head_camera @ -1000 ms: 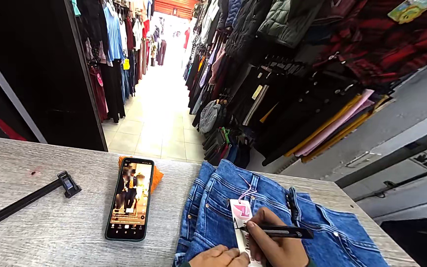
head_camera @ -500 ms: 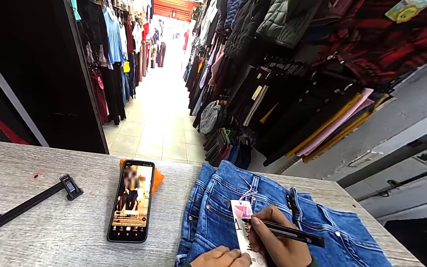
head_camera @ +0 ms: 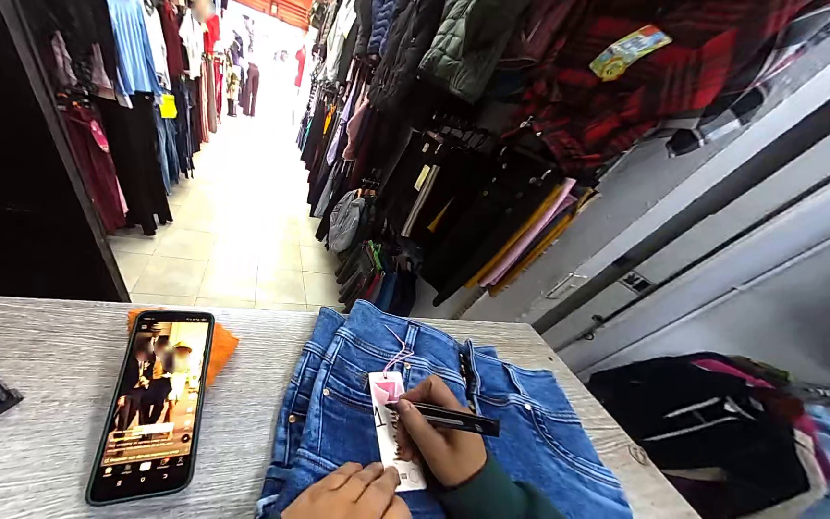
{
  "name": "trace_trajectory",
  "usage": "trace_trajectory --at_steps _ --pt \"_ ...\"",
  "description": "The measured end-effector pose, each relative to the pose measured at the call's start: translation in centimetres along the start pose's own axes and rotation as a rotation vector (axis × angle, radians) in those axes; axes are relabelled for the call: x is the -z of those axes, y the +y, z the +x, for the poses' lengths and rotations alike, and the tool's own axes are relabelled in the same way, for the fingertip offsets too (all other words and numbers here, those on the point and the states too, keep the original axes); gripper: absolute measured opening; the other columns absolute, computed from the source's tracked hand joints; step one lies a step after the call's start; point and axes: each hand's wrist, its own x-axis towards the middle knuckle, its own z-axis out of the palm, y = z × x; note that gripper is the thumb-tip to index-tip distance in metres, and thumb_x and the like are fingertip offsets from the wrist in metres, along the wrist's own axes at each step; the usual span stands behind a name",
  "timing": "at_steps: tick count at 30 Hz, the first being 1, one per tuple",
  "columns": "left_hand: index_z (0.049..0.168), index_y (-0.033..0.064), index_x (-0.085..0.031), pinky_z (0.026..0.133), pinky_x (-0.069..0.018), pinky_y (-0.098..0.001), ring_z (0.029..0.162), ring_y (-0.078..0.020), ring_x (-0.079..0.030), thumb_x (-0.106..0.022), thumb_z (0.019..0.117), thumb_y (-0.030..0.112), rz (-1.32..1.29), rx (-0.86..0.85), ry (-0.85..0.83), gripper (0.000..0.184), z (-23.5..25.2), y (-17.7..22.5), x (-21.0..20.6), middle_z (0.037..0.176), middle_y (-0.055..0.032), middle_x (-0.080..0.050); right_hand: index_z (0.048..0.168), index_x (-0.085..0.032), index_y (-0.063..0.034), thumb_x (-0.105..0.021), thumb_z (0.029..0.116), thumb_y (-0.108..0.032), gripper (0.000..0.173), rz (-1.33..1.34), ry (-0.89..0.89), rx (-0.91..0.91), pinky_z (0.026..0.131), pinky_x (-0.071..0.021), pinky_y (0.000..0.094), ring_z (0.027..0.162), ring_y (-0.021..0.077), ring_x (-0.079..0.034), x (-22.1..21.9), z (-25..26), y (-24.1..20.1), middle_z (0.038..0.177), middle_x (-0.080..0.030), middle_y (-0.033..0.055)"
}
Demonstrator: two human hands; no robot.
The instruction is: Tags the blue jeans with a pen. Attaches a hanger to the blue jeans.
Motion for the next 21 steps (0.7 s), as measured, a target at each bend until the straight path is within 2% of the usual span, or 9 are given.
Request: trace_trajectory --at_steps 8,21 --pt "0.102 0.004 -0.067 0.095 -0.0569 -0.0373 0.114 -0.0277 -0.071 -0.057 0.1001 0.007 0.043 -0.021 0.008 0.01 -0.05 -0.05 -0.05 0.12 -0.0146 -0.073 0.099 -0.057 -0.0098 -0.059 0.0993 -0.016 0.007 -0.021 -0.03 -0.057 0.044 -0.0521 0.0228 0.048 0.0052 -0.059 0.04 0.23 -0.07 0.063 -0.062 -0.0054" --pt "0.105 0.0019 -0.067 0.097 -0.0563 -0.0397 0.116 -0.0301 -0.07 -0.057 0.1002 0.005 -0.005 -0.002 -0.022 0.012 -0.05 -0.04 0.12 0.122 -0.0163 -0.072 0.094 -0.057 -0.0127 -0.057 0.0963 -0.018 0.006 -0.056 -0.08 -0.076 0.042 -0.0504 0.0237 0.046 0.0043 -0.056 0.22 0.07 -0.44 0.064 -0.06 -0.0069"
